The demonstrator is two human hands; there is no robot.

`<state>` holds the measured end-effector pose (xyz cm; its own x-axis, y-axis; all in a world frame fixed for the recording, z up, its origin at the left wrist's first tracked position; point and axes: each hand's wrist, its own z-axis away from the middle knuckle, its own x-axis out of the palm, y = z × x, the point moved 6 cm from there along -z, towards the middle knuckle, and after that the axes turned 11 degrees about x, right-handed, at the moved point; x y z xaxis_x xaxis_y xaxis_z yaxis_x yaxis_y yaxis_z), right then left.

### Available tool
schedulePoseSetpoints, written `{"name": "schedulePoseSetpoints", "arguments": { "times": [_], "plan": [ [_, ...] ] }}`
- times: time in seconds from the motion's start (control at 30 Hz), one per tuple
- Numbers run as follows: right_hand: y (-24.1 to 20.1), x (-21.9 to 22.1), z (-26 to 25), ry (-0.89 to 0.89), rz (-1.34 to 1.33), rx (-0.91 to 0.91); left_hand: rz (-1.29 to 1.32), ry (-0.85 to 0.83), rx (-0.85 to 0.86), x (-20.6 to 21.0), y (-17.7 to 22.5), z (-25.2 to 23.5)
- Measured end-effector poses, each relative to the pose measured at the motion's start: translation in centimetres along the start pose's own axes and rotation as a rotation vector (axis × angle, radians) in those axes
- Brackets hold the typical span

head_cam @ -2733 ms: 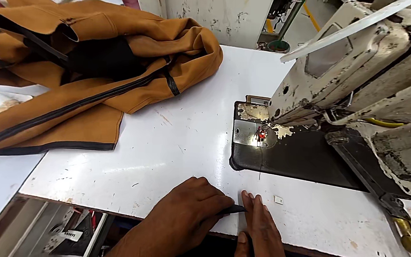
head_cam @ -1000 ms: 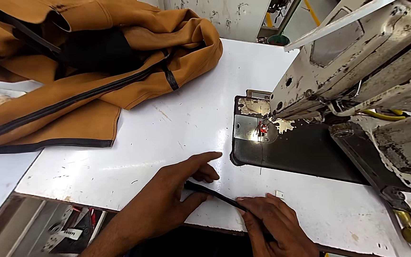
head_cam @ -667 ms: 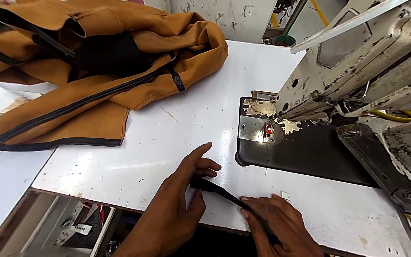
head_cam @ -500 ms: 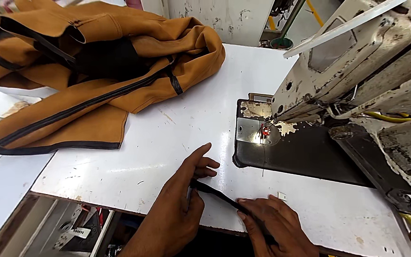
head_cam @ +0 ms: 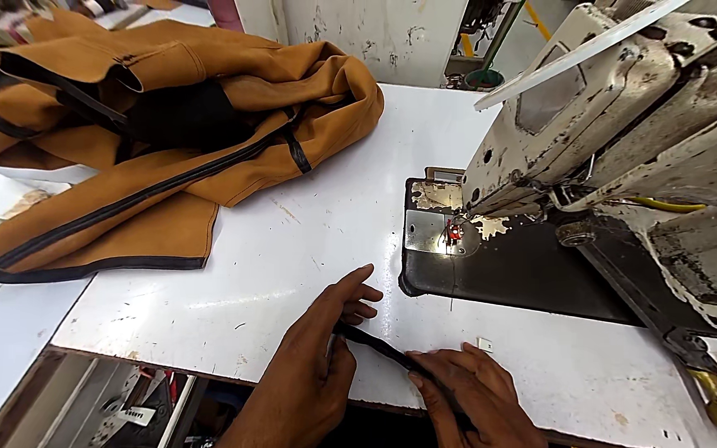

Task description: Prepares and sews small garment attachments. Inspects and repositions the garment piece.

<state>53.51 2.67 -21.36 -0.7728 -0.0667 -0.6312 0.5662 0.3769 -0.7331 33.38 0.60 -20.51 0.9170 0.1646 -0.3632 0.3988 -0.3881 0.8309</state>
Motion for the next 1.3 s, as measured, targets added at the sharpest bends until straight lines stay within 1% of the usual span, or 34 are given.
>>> {"name": "schedulePoseSetpoints", "arguments": {
  "times": [0.2,0.77,0.83,0.97,1.03,1.1,1.3],
  "plan": [
    [0.0,0.0,0.0,0.010,-0.005,0.000,0.019,-0.063,-0.005,0.1,-0.2,-0.1],
    [0.1,0.1,0.1,0.032,-0.018,-0.008,0.044,-0.020,-0.005,0.4,-0.1,-0.1],
    [0.1,0.0,0.1,0.028,-0.019,-0.007,0.040,-0.053,0.010,0.3,0.0,-0.2],
    [0.1,0.0,0.0,0.029,-0.024,-0.008,-0.028,-0.237,0.095,0.3,0.2,-0.8],
    [0.1,0.0,0.0,0.025,-0.020,-0.002,-0.066,-0.299,0.128,0.3,0.2,-1.2],
    [0.0,0.0,-0.1,0.017,-0.021,0.006,-0.095,-0.324,0.160,0.3,0.0,-1.5],
    [0.1,-0.1,0.0,0.000,-0.020,0.017,-0.149,-0.324,0.276,0.8,0.3,-1.5]
  ]
}}
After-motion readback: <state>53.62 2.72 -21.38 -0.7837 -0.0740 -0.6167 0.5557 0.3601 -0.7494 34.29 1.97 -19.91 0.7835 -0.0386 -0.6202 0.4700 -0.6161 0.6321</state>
